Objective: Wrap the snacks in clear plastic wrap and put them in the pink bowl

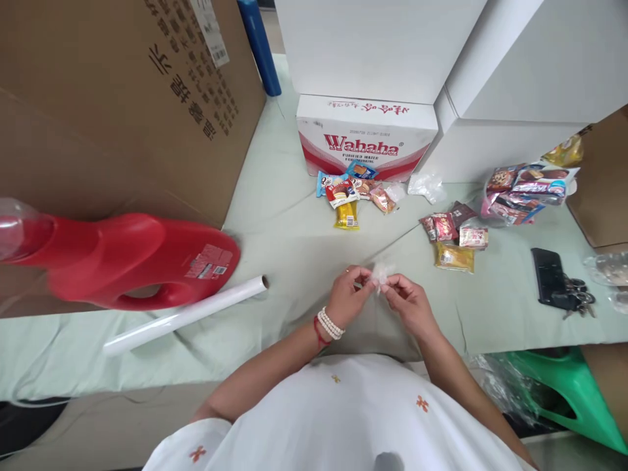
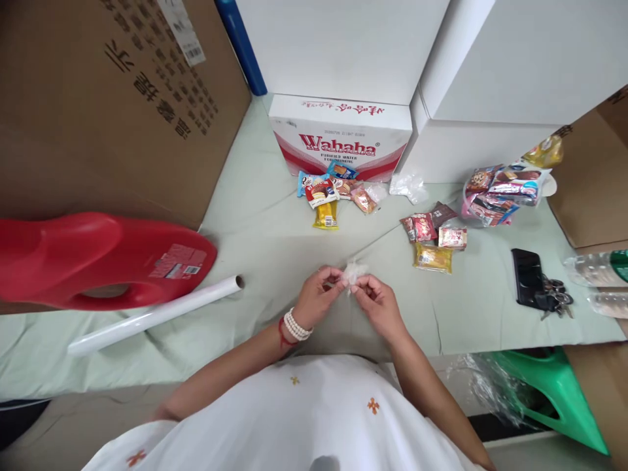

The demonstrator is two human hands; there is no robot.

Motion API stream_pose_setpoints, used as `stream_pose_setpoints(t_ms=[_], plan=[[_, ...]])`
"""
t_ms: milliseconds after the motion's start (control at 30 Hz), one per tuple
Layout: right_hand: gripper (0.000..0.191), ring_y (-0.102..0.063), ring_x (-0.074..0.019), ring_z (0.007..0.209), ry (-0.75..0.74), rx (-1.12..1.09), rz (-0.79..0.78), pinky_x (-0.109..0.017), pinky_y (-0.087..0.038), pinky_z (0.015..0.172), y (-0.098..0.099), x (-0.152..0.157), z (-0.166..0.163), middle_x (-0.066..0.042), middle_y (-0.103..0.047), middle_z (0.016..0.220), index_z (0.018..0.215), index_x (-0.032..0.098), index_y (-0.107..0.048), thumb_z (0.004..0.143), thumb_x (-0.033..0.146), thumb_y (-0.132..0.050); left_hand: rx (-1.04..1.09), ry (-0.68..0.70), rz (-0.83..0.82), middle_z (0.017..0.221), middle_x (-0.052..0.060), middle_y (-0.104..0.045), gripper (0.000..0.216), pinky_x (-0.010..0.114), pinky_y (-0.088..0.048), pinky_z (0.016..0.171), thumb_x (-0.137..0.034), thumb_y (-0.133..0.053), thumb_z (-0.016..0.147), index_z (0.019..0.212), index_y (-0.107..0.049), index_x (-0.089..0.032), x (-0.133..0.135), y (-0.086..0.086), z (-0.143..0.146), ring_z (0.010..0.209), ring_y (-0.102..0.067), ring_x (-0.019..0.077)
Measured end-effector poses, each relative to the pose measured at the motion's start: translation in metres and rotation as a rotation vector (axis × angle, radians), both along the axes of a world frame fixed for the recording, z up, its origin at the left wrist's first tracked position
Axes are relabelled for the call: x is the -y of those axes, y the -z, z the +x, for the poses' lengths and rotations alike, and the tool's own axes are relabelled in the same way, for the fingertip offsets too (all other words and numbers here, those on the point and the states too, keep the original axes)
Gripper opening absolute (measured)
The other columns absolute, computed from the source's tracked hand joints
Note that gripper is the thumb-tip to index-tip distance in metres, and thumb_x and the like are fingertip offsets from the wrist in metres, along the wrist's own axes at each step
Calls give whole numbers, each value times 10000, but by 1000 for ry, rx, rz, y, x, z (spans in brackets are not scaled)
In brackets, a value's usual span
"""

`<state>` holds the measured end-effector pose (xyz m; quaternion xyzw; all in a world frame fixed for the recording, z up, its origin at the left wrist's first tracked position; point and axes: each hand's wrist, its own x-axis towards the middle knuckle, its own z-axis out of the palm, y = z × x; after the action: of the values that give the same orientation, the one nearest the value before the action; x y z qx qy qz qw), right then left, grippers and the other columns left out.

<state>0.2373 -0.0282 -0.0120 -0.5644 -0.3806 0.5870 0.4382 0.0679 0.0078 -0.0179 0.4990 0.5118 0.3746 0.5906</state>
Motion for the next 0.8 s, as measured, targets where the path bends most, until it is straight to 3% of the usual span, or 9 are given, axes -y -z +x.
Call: stream_pose_setpoints(t_ms=[100,233,400,467,567,633,667,800], plan=[[318,-349,-84,514,71,-74,-32,-218,-269,476,-4,-2,14,55,-464,596,773,205,-627,769,471,-801,187,-78,-147,680,-31,-574,427,250,-413,614,-573,-789,727,788,-627,-184,-1,13,-5,623,-502,108],[289,-306,-69,473,194,-204,-119,-190,-212,403,-5,-14,40,64,-430,574,741,204,-600,688,398,-806,304,-229,-258,613,-68,-521,498,218,-369,559,-545,-898,601,734,-588,-178,6,21,-31,562,-446,68],[269,-316,-62,470,368,-194,17,-176,-218,383,2,-44,71,71,-432,613,738,215,-563,642,340,-781,398,-319,-301,712,-46,-602,488,237,-463,615,-514,-920,585,795,-635,-179,19,17,-53,618,-554,83],[291,-364,-70,490,398,-53,55,-185,-258,406,6,-56,82,62,-472,650,767,216,-565,663,382,-780,428,-321,-291,754,-31,-633,463,261,-498,664,-518,-898,628,846,-664,-183,22,17,-57,659,-601,102],[360,-456,-102,572,402,385,94,-225,-366,473,7,-61,83,3,-605,800,902,201,-635,699,458,-784,367,-290,-229,768,-9,-661,392,290,-514,709,-515,-843,713,878,-697,-191,25,18,-57,690,-620,128],[400,-482,-115,606,361,556,129,-243,-411,515,3,-52,67,-27,-645,876,978,198,-656,752,510,-763,231,-253,-112,786,12,-678,305,309,-519,745,-488,-778,796,881,-722,-201,26,17,-54,726,-623,150],[402,-486,-117,604,293,531,119,-243,-415,512,0,-46,54,-29,-649,875,986,203,-657,789,545,-734,145,-227,-33,804,25,-687,261,318,-518,768,-465,-742,836,881,-736,-209,27,16,-53,759,-628,164],[451,-556,-149,655,-111,73,-75,-228,-436,457,-11,-23,-8,-29,-651,853,1003,220,-669,823,633,-695,-127,-93,219,902,69,-722,167,351,-501,865,-382,-674,892,872,-764,-243,30,8,-48,893,-644,211]])
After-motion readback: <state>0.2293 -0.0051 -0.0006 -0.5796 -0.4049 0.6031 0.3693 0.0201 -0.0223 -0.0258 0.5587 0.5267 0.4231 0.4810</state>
